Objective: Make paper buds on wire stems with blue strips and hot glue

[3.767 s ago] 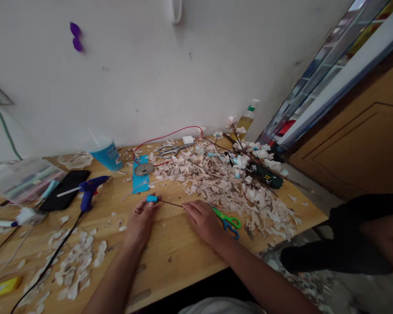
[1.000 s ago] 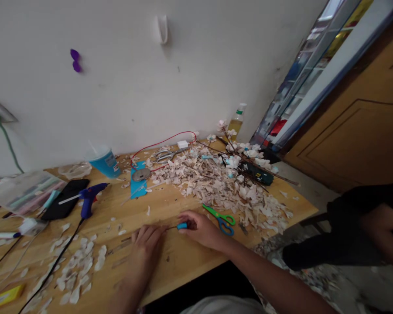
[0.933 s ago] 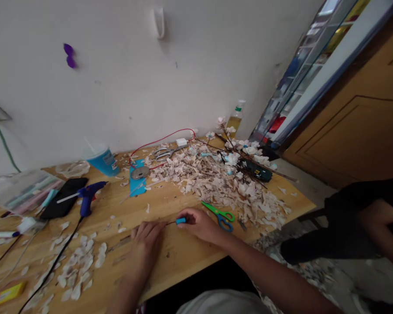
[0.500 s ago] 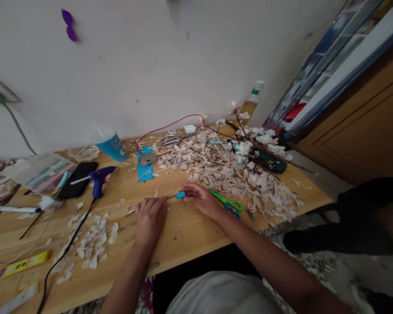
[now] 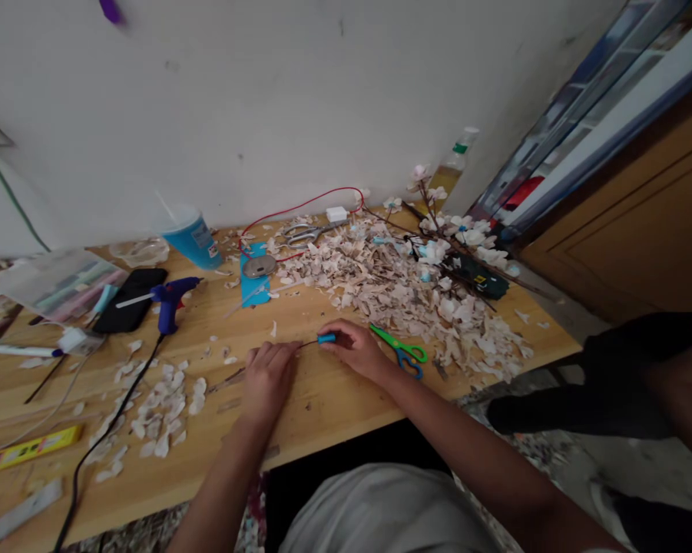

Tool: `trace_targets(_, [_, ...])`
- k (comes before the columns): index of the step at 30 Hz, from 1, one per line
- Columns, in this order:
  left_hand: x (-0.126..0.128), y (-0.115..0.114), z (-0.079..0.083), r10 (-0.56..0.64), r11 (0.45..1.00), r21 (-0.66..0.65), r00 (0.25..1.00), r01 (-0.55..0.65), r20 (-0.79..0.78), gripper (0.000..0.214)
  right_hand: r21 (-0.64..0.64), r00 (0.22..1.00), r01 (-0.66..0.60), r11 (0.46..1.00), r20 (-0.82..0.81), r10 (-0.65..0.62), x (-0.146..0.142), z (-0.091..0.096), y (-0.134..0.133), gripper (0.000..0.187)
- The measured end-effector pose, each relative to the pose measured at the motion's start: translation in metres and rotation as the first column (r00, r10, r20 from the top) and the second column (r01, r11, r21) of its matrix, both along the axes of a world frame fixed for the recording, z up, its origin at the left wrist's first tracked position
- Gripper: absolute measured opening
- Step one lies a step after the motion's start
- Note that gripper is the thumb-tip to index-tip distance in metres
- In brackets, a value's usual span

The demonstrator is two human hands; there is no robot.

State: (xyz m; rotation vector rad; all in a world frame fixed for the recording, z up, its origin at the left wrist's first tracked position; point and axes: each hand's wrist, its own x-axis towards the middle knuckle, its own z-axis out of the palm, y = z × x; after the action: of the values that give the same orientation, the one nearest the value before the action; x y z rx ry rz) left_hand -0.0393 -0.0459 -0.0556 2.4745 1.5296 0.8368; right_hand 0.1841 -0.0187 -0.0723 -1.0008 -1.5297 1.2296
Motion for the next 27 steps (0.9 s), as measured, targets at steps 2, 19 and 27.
trace_targets(2, [0.0004,0.0002,-0.0005,-0.007,1.000,-0.005,1.000,0.007,0.010,0.026,0.068,0.997,0.017,0.998,0.069,-0.022,0.0004,0.0010,-0.0008,0.021])
trace_targets(19, [0.0001,0.0013,-0.0030,-0.009,0.999,-0.041,0.999,0.011,0.035,0.025,0.070,0.994,0.010,0.997,0.112,-0.017,0.0018,0.0045,-0.0038,0.022])
trace_targets(27, [0.0019,0.0013,-0.0011,-0.009,1.000,-0.024,1.000,0.009,0.010,0.026,0.040,0.985,0.046,0.998,0.165,-0.052,0.0011,0.0027,-0.0038,0.021])
